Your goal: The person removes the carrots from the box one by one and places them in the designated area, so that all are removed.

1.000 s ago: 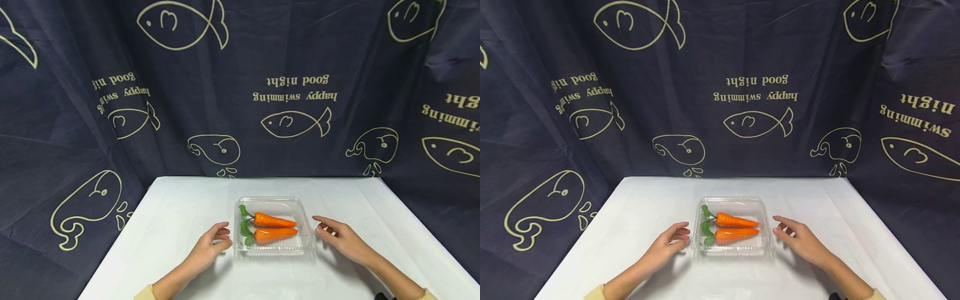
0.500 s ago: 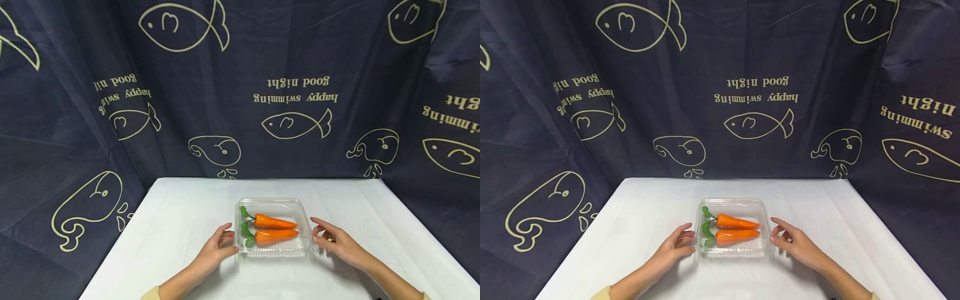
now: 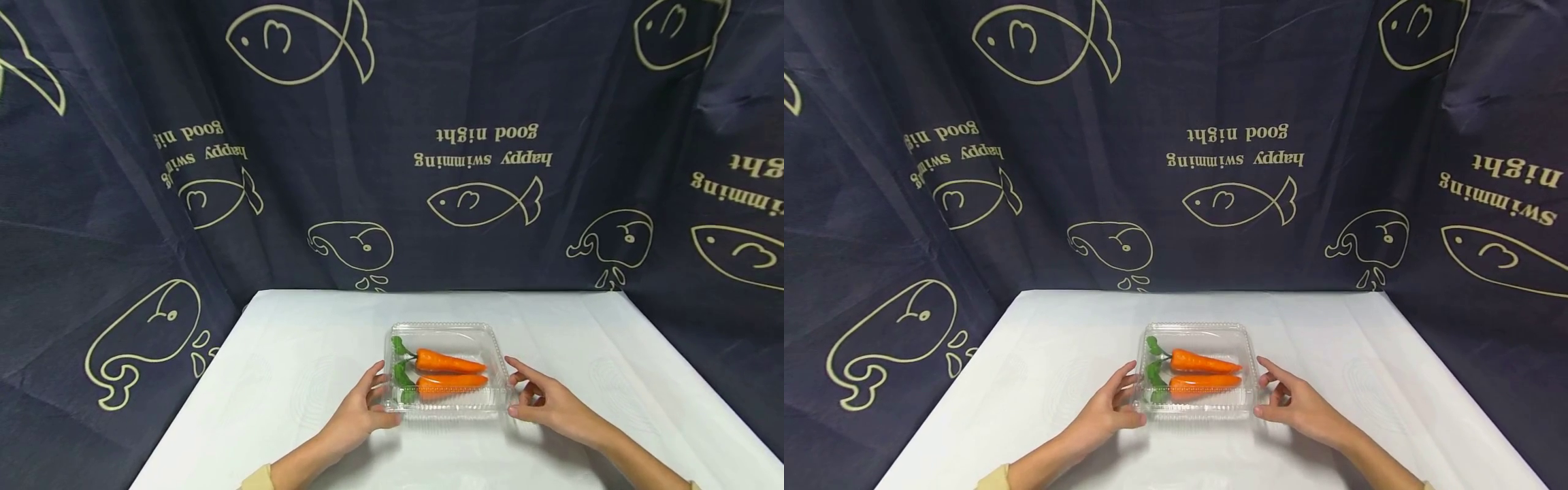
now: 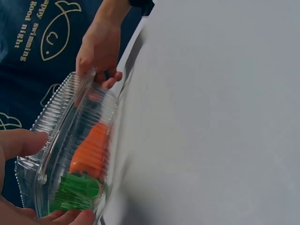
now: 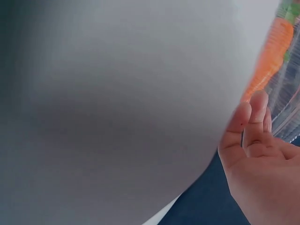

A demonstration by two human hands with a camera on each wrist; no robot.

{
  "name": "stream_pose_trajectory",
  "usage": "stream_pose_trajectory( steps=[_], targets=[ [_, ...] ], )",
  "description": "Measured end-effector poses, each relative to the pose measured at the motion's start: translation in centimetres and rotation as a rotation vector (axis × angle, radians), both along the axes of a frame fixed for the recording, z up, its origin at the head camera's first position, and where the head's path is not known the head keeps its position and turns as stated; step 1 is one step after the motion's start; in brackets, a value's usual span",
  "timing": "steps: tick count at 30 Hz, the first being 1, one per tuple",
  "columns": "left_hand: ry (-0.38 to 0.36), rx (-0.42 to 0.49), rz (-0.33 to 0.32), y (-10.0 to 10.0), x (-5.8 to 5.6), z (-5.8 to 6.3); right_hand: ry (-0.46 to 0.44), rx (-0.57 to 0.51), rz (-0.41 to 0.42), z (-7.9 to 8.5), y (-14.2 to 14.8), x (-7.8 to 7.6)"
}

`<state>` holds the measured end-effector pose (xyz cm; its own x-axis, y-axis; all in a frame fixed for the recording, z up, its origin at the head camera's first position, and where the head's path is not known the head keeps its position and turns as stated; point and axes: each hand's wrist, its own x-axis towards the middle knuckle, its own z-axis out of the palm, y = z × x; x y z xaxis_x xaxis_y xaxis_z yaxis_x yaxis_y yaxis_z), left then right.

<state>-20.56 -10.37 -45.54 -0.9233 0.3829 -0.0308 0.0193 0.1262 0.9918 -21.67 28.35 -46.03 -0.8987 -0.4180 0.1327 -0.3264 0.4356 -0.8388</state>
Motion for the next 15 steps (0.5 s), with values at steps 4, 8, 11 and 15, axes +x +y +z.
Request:
stream_pose_trajectory(
  steps=[4, 8, 11, 15],
  targets=[
    [0.002, 0.005, -0.002, 0.11, 0.16, -0.13, -0.001, 0.014, -0.001, -0.09, -0.21, 0.07],
    [0.021, 0.001, 0.013, 0.31, 0.15, -0.48, 0.011, 0.022, -0.001, -0.18, -0.36, 0.13],
    [0.043, -0.013, 0.037, 0.51, 0.19, -0.69, 0.029, 0.016, 0.004, -0.26, -0.42, 0.17],
    [0.061, -0.012, 0.068, 0.82, 0.26, -0.89, 0.056, 0.023, 0.005, -0.23, -0.53, 0.28]
  ],
)
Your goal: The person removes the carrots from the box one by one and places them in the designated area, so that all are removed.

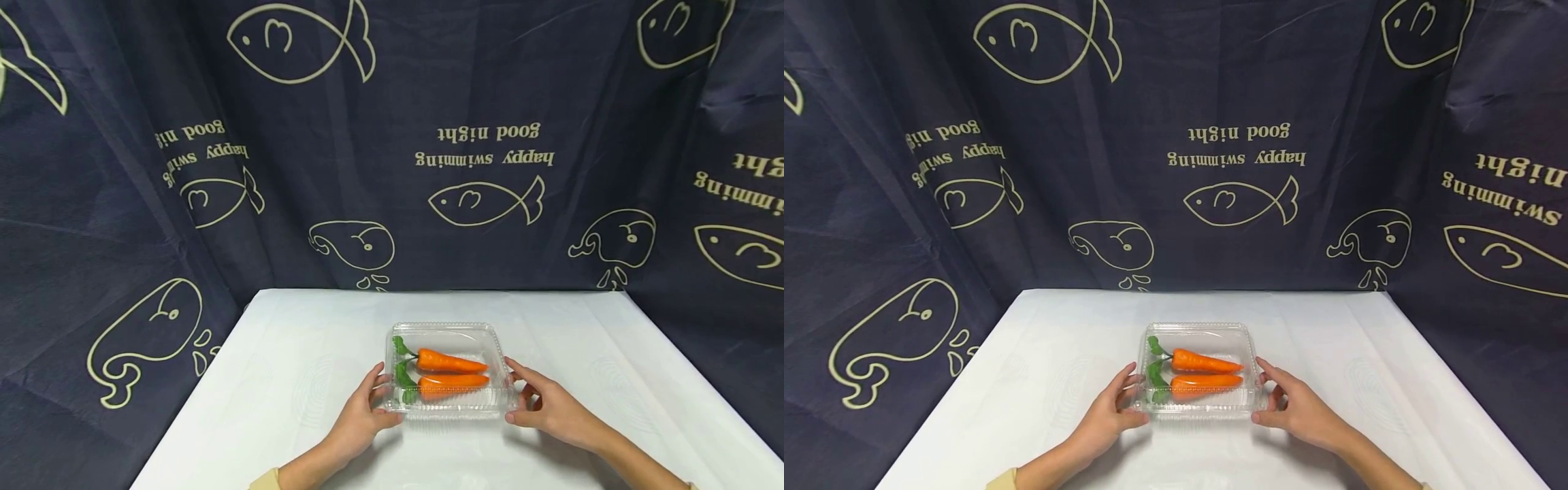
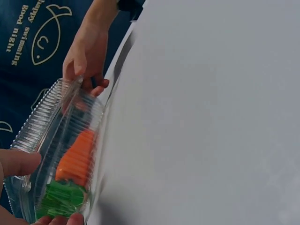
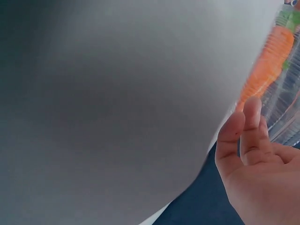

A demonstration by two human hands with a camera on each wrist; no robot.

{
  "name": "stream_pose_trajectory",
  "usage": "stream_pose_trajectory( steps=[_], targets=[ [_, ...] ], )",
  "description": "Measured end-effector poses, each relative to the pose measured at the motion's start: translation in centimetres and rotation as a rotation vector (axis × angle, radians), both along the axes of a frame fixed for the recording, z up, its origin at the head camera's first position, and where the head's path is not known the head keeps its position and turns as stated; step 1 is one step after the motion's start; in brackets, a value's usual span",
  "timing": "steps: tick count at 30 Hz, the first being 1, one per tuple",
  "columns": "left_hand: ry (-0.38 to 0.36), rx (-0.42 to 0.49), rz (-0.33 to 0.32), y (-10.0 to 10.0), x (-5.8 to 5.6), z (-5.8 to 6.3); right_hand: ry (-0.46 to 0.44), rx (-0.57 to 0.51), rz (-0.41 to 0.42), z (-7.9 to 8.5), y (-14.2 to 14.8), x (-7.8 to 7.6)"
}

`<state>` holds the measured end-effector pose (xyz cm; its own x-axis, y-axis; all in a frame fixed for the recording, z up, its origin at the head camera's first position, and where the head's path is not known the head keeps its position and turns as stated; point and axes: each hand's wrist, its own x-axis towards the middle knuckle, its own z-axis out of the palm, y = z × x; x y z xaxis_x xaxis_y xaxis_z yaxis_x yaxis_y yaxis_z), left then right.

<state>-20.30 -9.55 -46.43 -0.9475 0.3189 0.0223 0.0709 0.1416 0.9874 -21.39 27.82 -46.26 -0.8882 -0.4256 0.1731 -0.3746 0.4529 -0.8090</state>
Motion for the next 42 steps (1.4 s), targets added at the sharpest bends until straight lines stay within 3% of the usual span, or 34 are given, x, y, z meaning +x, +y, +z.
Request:
stream_pose_trajectory(
  steps=[13, 20, 24, 32, 42],
  targets=[
    [0.003, 0.036, 0.039, 0.8, 0.2, -0.1, 0.092, 0.103, -0.049, 0.4, -0.4, 0.3],
    [-0.028, 0.015, 0.105, 1.6, 0.5, -0.4, 0.125, 0.102, -0.045, 0.4, -0.5, 0.1],
    [-0.038, 0.014, 0.137, 2.0, 0.8, -0.5, 0.123, 0.092, -0.038, 0.4, -0.4, 0.1],
    [-0.088, 0.050, 0.134, 2.6, 1.2, -0.8, 0.109, 0.074, -0.025, 0.6, -0.3, -0.1],
    [-0.079, 0.091, 0.191, 3.3, 1.2, -1.1, 0.097, 0.088, -0.022, 0.8, -0.3, 0.0]
  ],
)
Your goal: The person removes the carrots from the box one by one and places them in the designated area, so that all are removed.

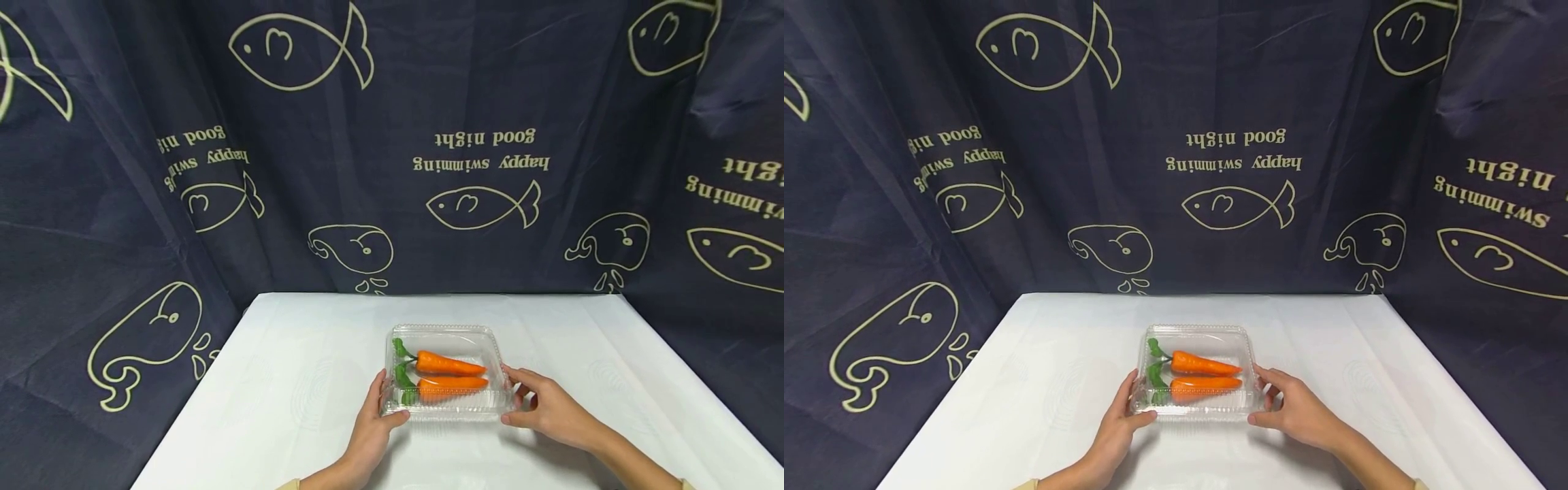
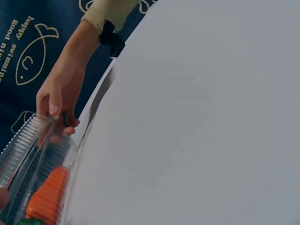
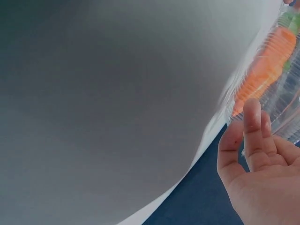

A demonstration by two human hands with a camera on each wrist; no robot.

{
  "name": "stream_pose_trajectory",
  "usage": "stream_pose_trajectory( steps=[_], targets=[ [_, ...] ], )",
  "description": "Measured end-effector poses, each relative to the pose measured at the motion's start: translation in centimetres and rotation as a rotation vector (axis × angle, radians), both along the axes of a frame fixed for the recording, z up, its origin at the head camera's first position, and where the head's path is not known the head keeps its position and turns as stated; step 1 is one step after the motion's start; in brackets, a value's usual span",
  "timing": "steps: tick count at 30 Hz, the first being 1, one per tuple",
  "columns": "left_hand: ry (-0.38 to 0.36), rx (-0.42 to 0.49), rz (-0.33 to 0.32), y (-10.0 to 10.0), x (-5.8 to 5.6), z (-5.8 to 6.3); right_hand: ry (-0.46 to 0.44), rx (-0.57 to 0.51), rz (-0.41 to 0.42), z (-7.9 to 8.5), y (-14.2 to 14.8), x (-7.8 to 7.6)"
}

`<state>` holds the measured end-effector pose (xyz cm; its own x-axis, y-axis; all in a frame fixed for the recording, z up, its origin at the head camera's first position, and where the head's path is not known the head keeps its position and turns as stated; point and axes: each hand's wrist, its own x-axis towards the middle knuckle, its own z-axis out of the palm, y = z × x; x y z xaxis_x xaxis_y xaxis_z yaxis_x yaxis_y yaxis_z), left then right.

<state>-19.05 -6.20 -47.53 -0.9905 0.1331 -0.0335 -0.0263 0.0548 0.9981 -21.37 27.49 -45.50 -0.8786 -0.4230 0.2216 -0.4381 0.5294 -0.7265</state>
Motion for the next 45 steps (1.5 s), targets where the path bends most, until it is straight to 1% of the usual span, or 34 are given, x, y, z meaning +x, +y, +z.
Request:
stream_pose_trajectory(
  steps=[7, 13, 18, 24, 29, 35, 45],
  targets=[
    [0.011, -0.018, 0.067, 0.4, 0.6, -0.3, -0.002, 0.003, -0.001, -0.1, -0.1, -0.1],
    [0.022, -0.019, 0.088, 0.5, 0.5, -0.5, 0.016, -0.003, 0.019, 0.1, -0.1, -0.2],
    [0.063, -0.020, 0.093, 0.6, 0.6, -0.8, 0.014, 0.009, 0.021, 0.2, 0.0, -0.2],
    [0.124, -0.087, 0.096, 0.5, 0.5, -1.4, 0.014, 0.020, 0.022, 0.2, -0.1, -0.3],
    [0.151, -0.125, 0.117, 0.5, 0.4, -1.5, 0.025, 0.026, 0.025, 0.2, 0.0, -0.4],
    [0.161, -0.123, 0.128, 0.6, 0.4, -1.5, 0.059, 0.050, 0.012, -0.1, -0.1, -0.6],
    [0.159, -0.107, 0.174, 0.9, 0.5, -1.8, 0.063, 0.067, 0.001, -0.3, -0.1, -0.6]
  ],
)
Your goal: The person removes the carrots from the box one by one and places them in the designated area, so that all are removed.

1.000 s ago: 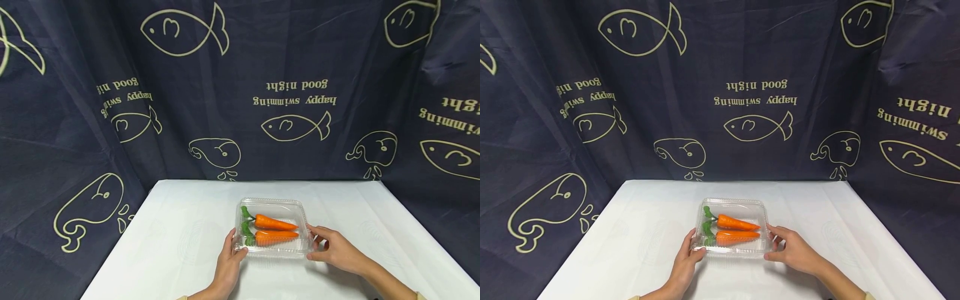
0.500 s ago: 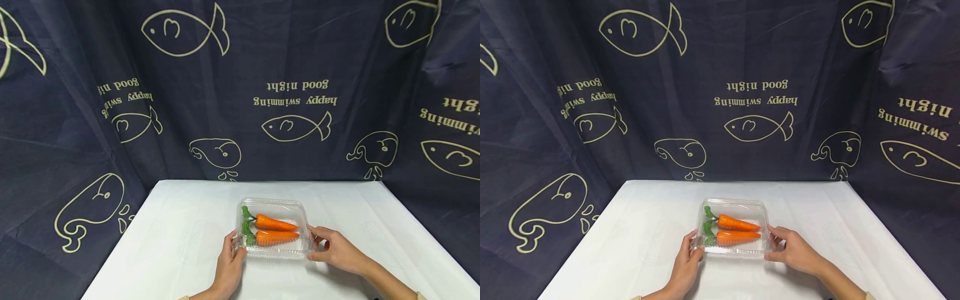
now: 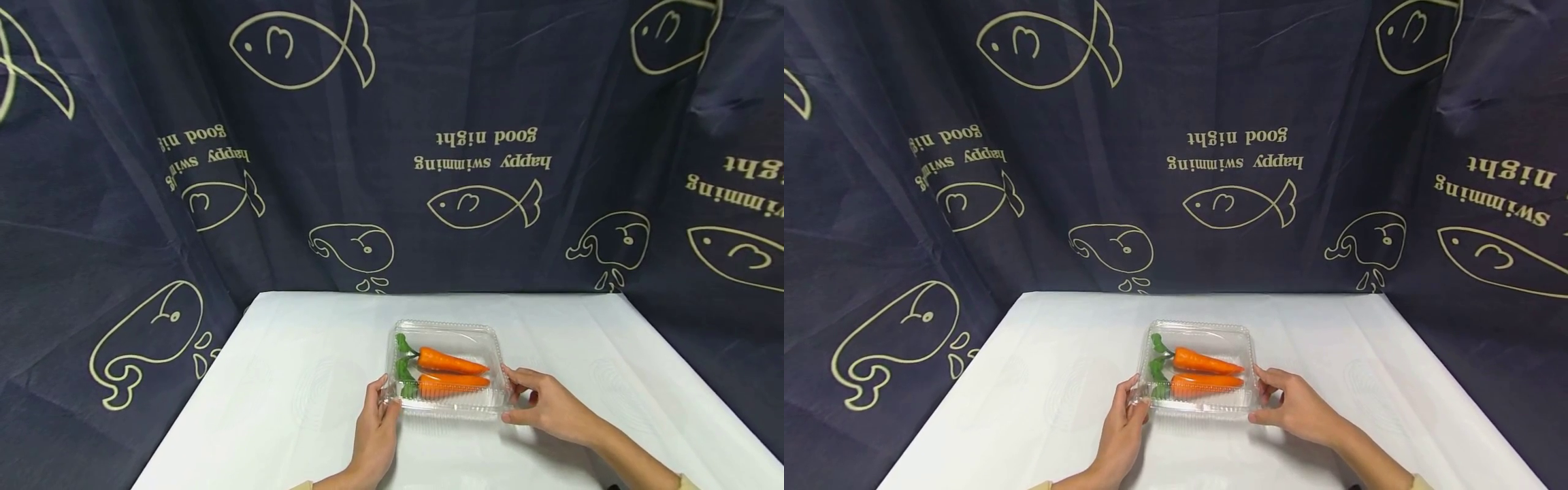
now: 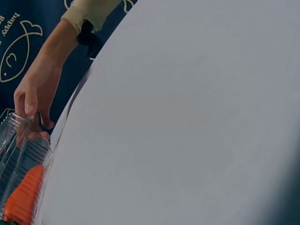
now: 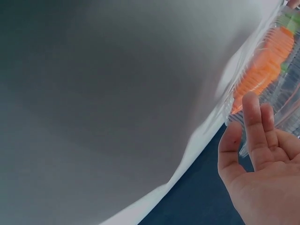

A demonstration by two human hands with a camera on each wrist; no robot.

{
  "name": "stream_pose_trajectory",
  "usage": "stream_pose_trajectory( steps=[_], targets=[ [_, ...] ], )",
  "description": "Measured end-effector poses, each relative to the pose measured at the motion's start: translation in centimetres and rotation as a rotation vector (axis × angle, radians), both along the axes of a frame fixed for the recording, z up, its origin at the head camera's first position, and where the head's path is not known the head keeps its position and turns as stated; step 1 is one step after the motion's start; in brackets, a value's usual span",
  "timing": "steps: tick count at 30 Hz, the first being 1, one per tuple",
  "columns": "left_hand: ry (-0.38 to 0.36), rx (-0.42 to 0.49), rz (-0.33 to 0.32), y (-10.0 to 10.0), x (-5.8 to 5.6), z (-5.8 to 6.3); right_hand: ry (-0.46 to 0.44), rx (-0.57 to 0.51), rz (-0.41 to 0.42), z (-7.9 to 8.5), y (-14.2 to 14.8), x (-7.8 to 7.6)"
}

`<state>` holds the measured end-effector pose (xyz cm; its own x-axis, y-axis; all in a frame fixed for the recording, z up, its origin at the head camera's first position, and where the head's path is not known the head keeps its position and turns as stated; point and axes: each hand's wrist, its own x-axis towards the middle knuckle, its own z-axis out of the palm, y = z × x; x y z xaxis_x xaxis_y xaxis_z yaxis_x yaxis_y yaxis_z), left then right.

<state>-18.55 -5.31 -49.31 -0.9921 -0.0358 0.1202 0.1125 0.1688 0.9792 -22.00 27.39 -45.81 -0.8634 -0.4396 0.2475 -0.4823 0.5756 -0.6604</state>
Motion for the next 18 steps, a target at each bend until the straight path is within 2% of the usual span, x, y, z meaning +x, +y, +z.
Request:
stream_pose_trajectory(
  steps=[9, 15, 18],
  targets=[
    [-0.005, -0.005, 0.022, 0.38, -0.35, -0.07, -0.024, 0.015, -0.023, 0.43, -0.07, 0.09],
    [0.040, -0.096, 0.071, 0.69, -0.53, -0.08, -0.044, 0.018, -0.035, 0.48, 0.08, 0.24],
    [0.045, -0.115, 0.069, 0.59, -0.33, -0.12, -0.056, 0.019, -0.026, 0.37, 0.02, 0.32]
  ],
)
